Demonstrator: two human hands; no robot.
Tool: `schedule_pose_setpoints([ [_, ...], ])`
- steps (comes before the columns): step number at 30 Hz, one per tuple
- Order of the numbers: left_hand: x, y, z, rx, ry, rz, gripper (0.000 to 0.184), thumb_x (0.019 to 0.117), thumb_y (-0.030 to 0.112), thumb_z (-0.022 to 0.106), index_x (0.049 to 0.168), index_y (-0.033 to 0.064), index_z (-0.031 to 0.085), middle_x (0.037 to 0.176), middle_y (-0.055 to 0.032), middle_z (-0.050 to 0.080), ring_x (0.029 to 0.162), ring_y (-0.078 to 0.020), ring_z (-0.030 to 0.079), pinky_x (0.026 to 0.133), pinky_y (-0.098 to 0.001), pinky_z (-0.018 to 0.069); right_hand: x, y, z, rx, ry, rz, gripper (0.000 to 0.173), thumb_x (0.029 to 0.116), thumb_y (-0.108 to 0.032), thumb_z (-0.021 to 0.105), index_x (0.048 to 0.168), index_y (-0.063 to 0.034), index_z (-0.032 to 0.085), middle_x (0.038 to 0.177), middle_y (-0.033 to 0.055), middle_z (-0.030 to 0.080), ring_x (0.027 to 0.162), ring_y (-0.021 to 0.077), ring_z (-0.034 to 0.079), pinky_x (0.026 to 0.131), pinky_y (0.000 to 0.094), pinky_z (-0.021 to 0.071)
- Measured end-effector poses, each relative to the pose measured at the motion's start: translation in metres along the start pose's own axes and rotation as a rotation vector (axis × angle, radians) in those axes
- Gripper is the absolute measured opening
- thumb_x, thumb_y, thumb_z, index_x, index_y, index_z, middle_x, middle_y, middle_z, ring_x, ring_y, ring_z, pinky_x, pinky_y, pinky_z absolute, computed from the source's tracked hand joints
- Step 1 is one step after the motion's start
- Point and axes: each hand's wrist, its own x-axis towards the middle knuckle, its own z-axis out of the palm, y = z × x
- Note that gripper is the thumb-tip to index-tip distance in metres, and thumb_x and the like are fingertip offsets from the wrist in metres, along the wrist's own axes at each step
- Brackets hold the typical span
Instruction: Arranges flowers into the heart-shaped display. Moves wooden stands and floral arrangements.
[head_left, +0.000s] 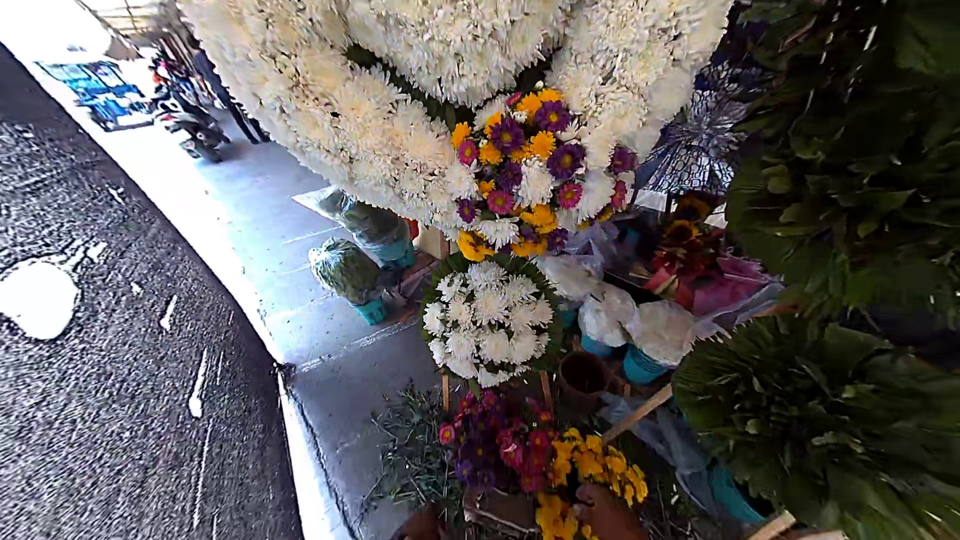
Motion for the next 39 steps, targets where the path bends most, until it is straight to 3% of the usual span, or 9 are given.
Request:
schedule_pose_setpoints([
  [2, -0.006, 0.007, -0.004, 0.015, -0.059, -0.029, 0.058, 0.0981, 0.022, 0.059, 0.152, 0.0076, 0.045, 0.143, -0.0262, 0.055, 0.132, -0.0454, 0.053, 0.107, -0.0639, 0.0422, 0.002, -0.005, -0.022, 0.009, 0.029, 0.041, 0.043, 0.1023, -0.035, 0.061, 0.135, -0.0071, 0.064, 0.135, 0.0168, 0.065, 0.128, 0.0334, 0.06, 0.111, 0.0552, 0.0444],
  [6, -0.004, -0.023, -0.007, -0.074, -0.048, -0.133, 0.055, 0.0976, 0.028, 0.062, 0.142, -0.0025, 0.051, 0.133, -0.0285, 0.061, 0.126, -0.0437, 0.059, 0.104, -0.0615, 0.0462, 0.004, -0.01, -0.034, 0.058, 0.063, 0.05, 0.042, 0.1038, -0.033, 0.06, 0.136, -0.0062, 0.063, 0.135, 0.0173, 0.064, 0.127, 0.0316, 0.061, 0.111, 0.0523, 0.0453],
  [10, 0.002, -0.069, -0.019, -0.181, -0.006, -0.227, 0.06, 0.092, 0.036, 0.069, 0.134, -0.0039, 0.056, 0.128, -0.0279, 0.064, 0.121, -0.043, 0.061, 0.101, -0.0615, 0.0484, 0.002, -0.024, -0.014, 0.107, 0.008, 0.099, 0.046, 0.1032, -0.033, 0.061, 0.138, -0.0032, 0.06, 0.137, 0.0198, 0.062, 0.128, 0.0343, 0.06, 0.111, 0.0531, 0.0457],
  [16, 0.024, -0.145, -0.038, -0.237, -0.033, -0.322, 0.05, 0.0993, 0.033, 0.06, 0.13, -0.0059, 0.059, 0.126, -0.029, 0.064, 0.12, -0.0432, 0.062, 0.101, -0.0617, 0.0485, 0.036, -0.076, 0.017, 0.173, -0.023, 0.029, 0.042, 0.1019, -0.029, 0.063, 0.134, -0.0028, 0.062, 0.13, 0.0175, 0.066, 0.121, 0.0299, 0.064, 0.107, 0.0484, 0.0501],
  [22, 0.092, -0.236, -0.08, -0.27, -0.097, -0.334, 0.046, 0.0946, 0.031, 0.065, 0.122, -0.0057, 0.063, 0.12, -0.0292, 0.066, 0.115, -0.0442, 0.065, 0.096, -0.0635, 0.0506, 0.09, -0.229, -0.026, 0.347, 0.405, -0.161, 0.036, 0.103, -0.023, 0.06, 0.131, -0.0012, 0.064, 0.125, 0.0129, 0.069, 0.113, 0.0203, 0.068, 0.099, 0.0402, 0.0568],
  [28, 0.159, -0.346, -0.163, -0.366, -0.048, -0.304, 0.04, 0.1001, 0.026, 0.056, 0.119, -0.0088, 0.064, 0.118, -0.0329, 0.066, 0.114, -0.0476, 0.064, 0.096, -0.0655, 0.0495, 0.178, -0.402, -0.071, 0.281, 0.906, -0.4, 0.033, 0.1034, -0.019, 0.057, 0.122, 0.007, 0.064, 0.116, 0.0173, 0.07, 0.103, 0.0188, 0.069, 0.093, 0.0365, 0.0584],
  [31, 0.168, -0.391, -0.202, -0.488, -0.013, -0.324, 0.039, 0.1009, 0.024, 0.057, 0.119, -0.0103, 0.064, 0.116, -0.0346, 0.065, 0.108, -0.0478, 0.065, 0.093, -0.0646, 0.0504, 0.214, -0.474, -0.089, 0.274, 1.058, -0.442, 0.034, 0.1026, -0.019, 0.059, 0.127, 0.0045, 0.061, 0.122, 0.0153, 0.068, 0.1, 0.0164, 0.069, 0.089, 0.0357, 0.0596],
  [35, 0.191, -0.423, -0.251, -0.598, 0.042, -0.289, 0.038, 0.1019, 0.023, 0.056, 0.123, -0.0076, 0.063, 0.115, -0.0339, 0.065, 0.105, -0.048, 0.065, 0.09, -0.0658, 0.0505, 0.251, -0.532, -0.103, 0.298, 1.198, -0.337, 0.05, 0.1016, -0.026, 0.063, 0.142, 0.0009, 0.053, 0.14, 0.018, 0.059, 0.116, 0.0199, 0.065, 0.097, 0.0377, 0.0565],
  [39, 0.232, -0.405, -0.321, -0.629, 0.097, -0.126, 0.039, 0.1048, 0.026, 0.051, 0.125, -0.0058, 0.063, 0.114, -0.0325, 0.066, 0.104, -0.0475, 0.065, 0.091, -0.0666, 0.05, 0.286, -0.559, -0.117, 0.41, 1.28, -0.197, 0.06, 0.0992, -0.026, 0.067, 0.147, 0.0027, 0.045, 0.148, 0.0203, 0.051, 0.13, 0.0228, 0.058, 0.107, 0.0372, 0.0513],
])
